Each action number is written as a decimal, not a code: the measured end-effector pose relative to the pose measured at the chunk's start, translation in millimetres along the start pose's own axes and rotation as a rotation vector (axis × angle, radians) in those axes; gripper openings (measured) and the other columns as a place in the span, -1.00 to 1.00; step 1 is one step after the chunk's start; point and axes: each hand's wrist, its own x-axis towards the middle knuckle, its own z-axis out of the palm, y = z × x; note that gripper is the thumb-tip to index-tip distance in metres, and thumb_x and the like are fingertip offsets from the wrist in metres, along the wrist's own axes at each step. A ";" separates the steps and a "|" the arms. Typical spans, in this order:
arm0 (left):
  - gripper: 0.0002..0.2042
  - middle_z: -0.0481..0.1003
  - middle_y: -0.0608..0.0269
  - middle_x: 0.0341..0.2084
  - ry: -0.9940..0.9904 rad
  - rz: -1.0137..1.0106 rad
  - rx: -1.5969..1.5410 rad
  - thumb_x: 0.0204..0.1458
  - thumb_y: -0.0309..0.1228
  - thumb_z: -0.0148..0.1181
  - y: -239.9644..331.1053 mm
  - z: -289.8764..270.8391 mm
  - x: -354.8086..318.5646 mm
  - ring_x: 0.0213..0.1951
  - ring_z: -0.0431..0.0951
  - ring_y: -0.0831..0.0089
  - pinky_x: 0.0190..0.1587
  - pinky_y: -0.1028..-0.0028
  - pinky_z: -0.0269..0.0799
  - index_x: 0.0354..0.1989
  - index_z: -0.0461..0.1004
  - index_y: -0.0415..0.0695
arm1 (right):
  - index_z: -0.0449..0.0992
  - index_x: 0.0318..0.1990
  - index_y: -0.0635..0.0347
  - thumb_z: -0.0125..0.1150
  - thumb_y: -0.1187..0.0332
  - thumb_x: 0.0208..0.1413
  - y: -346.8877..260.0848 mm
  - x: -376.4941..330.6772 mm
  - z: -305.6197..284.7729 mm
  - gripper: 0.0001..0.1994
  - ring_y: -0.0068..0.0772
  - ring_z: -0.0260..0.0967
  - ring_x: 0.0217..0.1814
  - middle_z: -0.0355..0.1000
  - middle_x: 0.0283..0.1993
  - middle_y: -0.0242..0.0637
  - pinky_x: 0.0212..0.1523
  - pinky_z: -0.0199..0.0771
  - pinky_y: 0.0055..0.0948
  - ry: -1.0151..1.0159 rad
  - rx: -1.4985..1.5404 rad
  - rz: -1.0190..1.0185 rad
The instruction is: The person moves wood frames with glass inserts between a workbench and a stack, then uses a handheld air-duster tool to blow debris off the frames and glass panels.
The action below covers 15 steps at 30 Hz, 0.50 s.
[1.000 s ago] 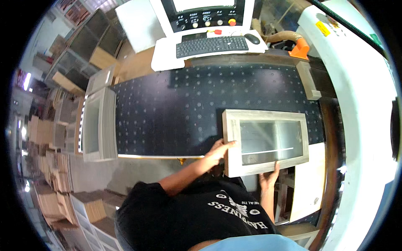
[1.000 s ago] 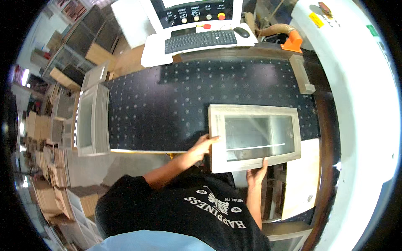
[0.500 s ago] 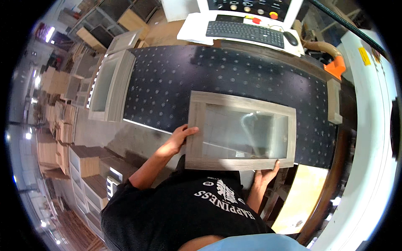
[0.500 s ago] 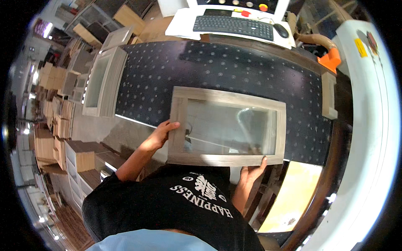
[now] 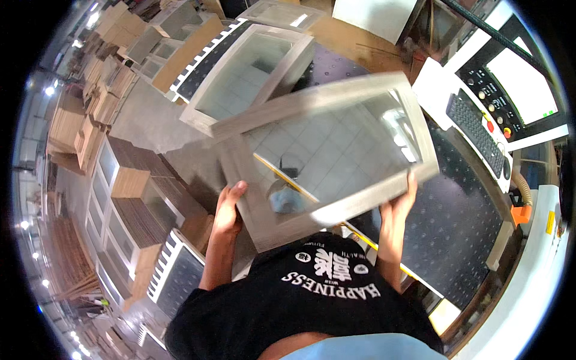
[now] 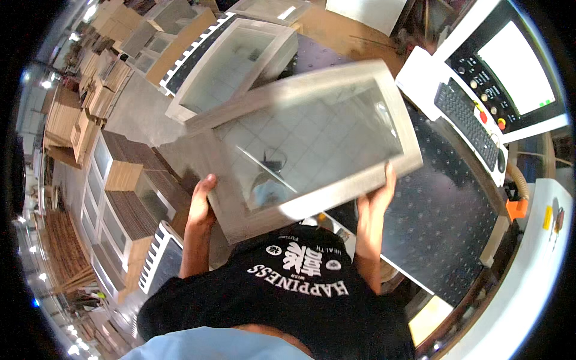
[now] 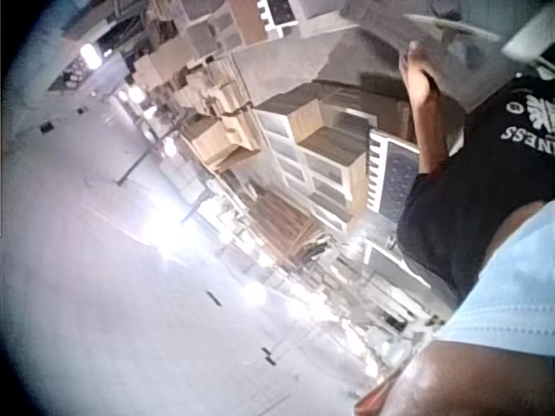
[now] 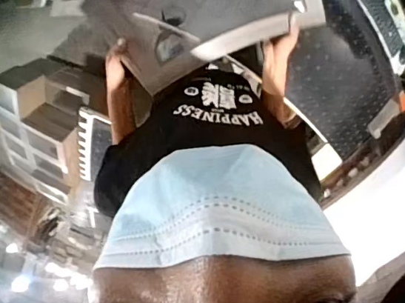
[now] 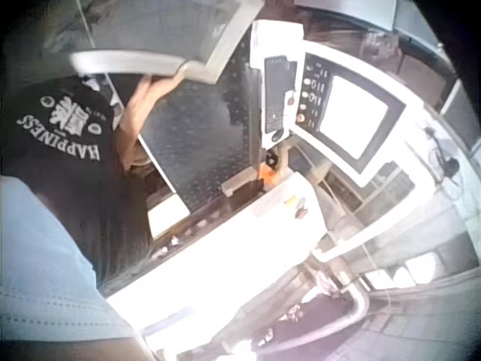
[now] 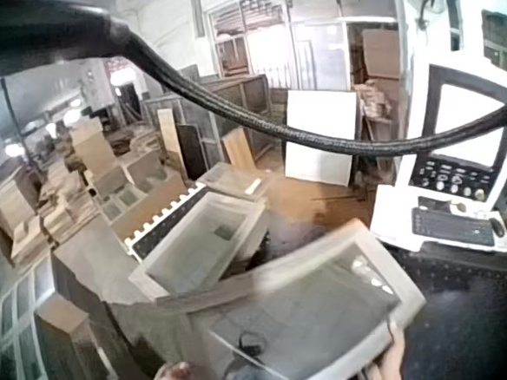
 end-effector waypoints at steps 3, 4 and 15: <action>-0.43 0.57 -0.05 -0.11 0.089 0.079 -0.194 0.24 -0.08 0.22 43.1 -41.5 35.2 -0.08 0.62 0.15 0.03 0.23 0.56 0.16 0.38 -0.39 | 0.36 0.29 0.08 0.37 0.04 0.17 51.0 34.1 108.5 -0.40 -0.16 0.40 0.21 0.44 0.16 -0.22 0.25 0.44 -0.07 -0.158 -0.051 0.059; -0.40 0.57 -0.03 -0.11 0.115 0.129 -0.167 0.24 -0.03 0.21 62.1 -49.0 44.4 -0.07 0.62 0.14 0.05 0.21 0.56 0.18 0.39 -0.37 | 0.36 0.29 0.08 0.37 0.05 0.17 68.1 47.5 141.4 -0.40 -0.16 0.40 0.22 0.44 0.16 -0.21 0.26 0.44 -0.06 -0.212 -0.053 0.101; -0.27 0.42 0.06 0.21 0.292 0.089 -0.272 0.23 0.07 0.18 120.1 -115.2 116.1 0.23 0.41 0.10 0.28 0.08 0.35 0.42 0.20 -0.17 | 0.37 0.20 0.27 0.39 0.10 0.15 170.8 110.4 305.1 -0.41 -0.08 0.49 0.04 0.47 0.05 -0.09 0.15 0.54 -0.07 -0.364 -0.192 0.171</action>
